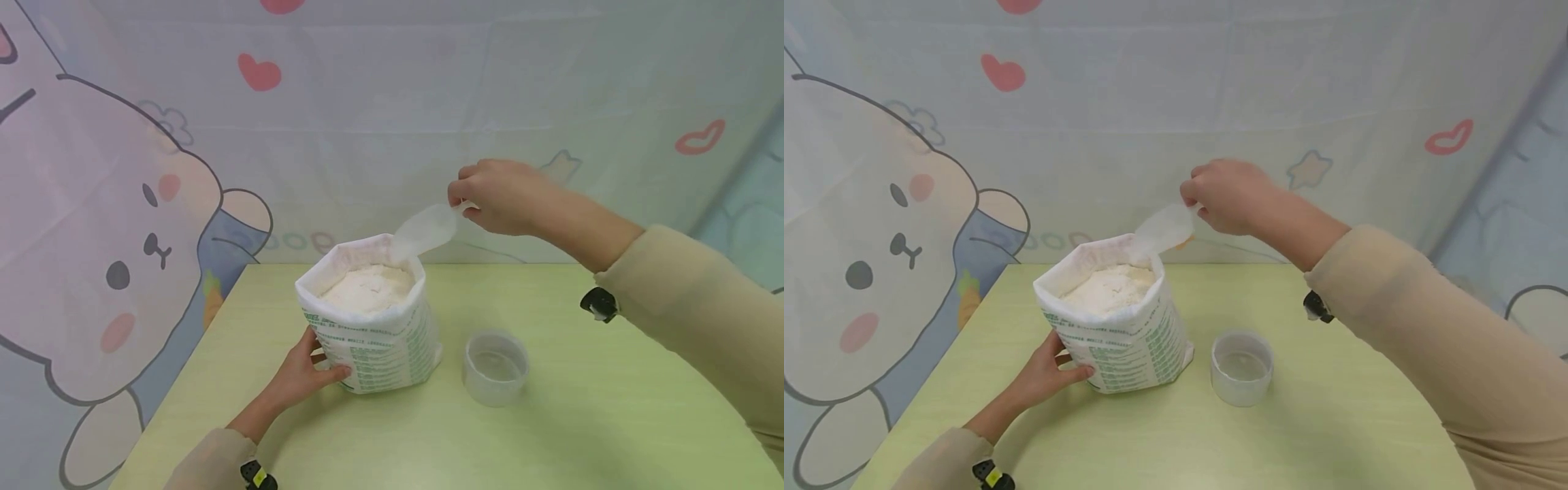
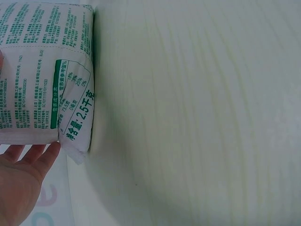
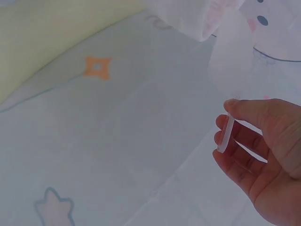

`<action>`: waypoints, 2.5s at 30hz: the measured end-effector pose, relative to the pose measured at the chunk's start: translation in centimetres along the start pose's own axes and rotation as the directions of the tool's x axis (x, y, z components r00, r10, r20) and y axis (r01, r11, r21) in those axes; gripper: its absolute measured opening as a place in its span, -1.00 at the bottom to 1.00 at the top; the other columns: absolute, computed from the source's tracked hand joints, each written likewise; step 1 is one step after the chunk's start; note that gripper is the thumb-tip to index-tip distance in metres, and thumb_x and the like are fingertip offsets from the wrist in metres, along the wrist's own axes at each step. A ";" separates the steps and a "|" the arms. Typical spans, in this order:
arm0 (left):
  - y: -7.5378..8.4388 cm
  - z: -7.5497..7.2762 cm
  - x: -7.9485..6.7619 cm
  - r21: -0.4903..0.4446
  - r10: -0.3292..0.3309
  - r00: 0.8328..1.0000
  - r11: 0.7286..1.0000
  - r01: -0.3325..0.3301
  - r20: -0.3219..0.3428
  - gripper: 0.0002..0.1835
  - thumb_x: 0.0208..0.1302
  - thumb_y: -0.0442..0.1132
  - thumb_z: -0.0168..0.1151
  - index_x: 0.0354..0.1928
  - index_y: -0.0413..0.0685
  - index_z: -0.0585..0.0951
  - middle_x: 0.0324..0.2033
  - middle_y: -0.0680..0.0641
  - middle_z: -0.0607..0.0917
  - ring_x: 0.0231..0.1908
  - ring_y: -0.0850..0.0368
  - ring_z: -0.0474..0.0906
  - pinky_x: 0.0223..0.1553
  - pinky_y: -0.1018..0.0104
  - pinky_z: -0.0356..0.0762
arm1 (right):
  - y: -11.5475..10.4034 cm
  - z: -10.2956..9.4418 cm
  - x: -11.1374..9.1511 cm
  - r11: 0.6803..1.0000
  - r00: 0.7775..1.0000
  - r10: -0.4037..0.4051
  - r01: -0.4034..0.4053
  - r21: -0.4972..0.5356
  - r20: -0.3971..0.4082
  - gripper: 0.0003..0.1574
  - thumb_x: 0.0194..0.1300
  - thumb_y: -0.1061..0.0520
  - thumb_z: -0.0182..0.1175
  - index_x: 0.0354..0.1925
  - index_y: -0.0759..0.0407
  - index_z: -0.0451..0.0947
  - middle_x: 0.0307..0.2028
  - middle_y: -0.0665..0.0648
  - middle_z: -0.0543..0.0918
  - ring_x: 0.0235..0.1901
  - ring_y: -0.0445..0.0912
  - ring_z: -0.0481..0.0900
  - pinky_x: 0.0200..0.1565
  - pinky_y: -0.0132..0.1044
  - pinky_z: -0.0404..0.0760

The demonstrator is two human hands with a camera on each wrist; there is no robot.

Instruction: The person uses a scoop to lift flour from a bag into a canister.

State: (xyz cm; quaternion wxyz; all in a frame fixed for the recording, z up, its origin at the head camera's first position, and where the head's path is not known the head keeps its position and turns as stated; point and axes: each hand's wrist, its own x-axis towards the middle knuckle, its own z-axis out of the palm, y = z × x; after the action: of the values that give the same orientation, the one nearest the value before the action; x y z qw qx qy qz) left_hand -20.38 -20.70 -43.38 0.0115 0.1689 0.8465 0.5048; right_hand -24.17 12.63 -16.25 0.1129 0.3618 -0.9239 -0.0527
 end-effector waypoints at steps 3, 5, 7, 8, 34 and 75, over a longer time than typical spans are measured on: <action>-0.2 0.0 0.0 0.000 0.003 1.000 1.000 -0.003 0.000 -0.21 -0.06 -0.06 0.45 0.18 0.29 0.20 0.05 0.10 0.46 0.10 0.01 0.38 0.13 0.02 0.44 | -0.5 -0.1 0.4 0.999 0.999 -0.031 0.031 -0.007 0.019 -0.80 0.17 0.28 0.20 -0.19 0.13 0.58 -0.25 0.09 0.59 -0.18 0.05 0.52 -0.21 -0.13 0.59; -0.2 0.0 0.0 0.000 0.003 1.000 1.000 -0.003 0.000 -0.22 -0.06 -0.06 0.45 0.18 0.28 0.20 0.05 0.10 0.46 0.11 0.01 0.38 0.13 0.03 0.44 | -0.9 -0.1 0.6 0.998 0.998 -0.056 0.056 -0.015 0.023 -0.80 0.17 0.28 0.21 -0.19 0.12 0.59 -0.26 0.09 0.59 -0.19 0.05 0.51 -0.21 -0.15 0.60; -0.2 0.0 -0.1 -0.001 0.003 1.000 1.000 -0.003 0.000 -0.22 -0.06 -0.07 0.45 0.18 0.28 0.20 0.05 0.10 0.46 0.11 0.01 0.38 0.14 0.03 0.44 | -1.2 -0.2 0.8 0.997 0.997 -0.070 0.070 -0.023 0.026 -0.80 0.16 0.28 0.21 -0.20 0.10 0.60 -0.26 0.07 0.59 -0.19 0.05 0.52 -0.22 -0.16 0.60; -0.1 0.0 -0.1 -0.003 0.003 1.000 1.000 -0.003 0.002 -0.22 -0.06 -0.07 0.45 0.18 0.28 0.20 0.05 0.10 0.46 0.11 0.01 0.38 0.14 0.03 0.44 | -1.4 -0.2 0.9 0.997 0.997 -0.075 0.076 -0.029 0.028 -0.80 0.16 0.28 0.22 -0.20 0.10 0.60 -0.27 0.07 0.60 -0.19 0.05 0.51 -0.22 -0.16 0.60; 0.4 0.1 -0.2 -0.024 0.004 1.000 1.000 -0.004 0.008 -0.21 -0.07 -0.04 0.46 0.18 0.31 0.20 0.06 0.11 0.45 0.11 0.01 0.37 0.14 0.02 0.44 | -5.3 2.2 2.1 0.990 0.991 -0.106 0.113 -0.087 0.082 -0.76 0.15 0.27 0.22 -0.20 0.02 0.63 -0.28 0.03 0.59 -0.19 -0.01 0.50 -0.30 -0.19 0.61; 0.3 0.0 -0.2 -0.026 0.011 1.000 1.000 -0.011 0.007 -0.21 -0.06 -0.07 0.46 0.18 0.32 0.19 0.06 0.12 0.45 0.11 0.02 0.37 0.13 0.03 0.44 | -4.6 4.4 1.5 0.997 0.997 -0.076 0.076 0.034 0.014 -0.77 0.16 0.27 0.18 -0.18 0.08 0.61 -0.26 0.06 0.61 -0.19 0.01 0.54 -0.28 -0.18 0.62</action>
State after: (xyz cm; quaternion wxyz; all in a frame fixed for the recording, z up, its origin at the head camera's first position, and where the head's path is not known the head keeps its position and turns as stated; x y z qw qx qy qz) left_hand -20.10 -20.64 -43.19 0.0140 0.1751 0.8389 0.5152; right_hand -23.26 8.33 -21.12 0.0977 0.3981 -0.9110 -0.0442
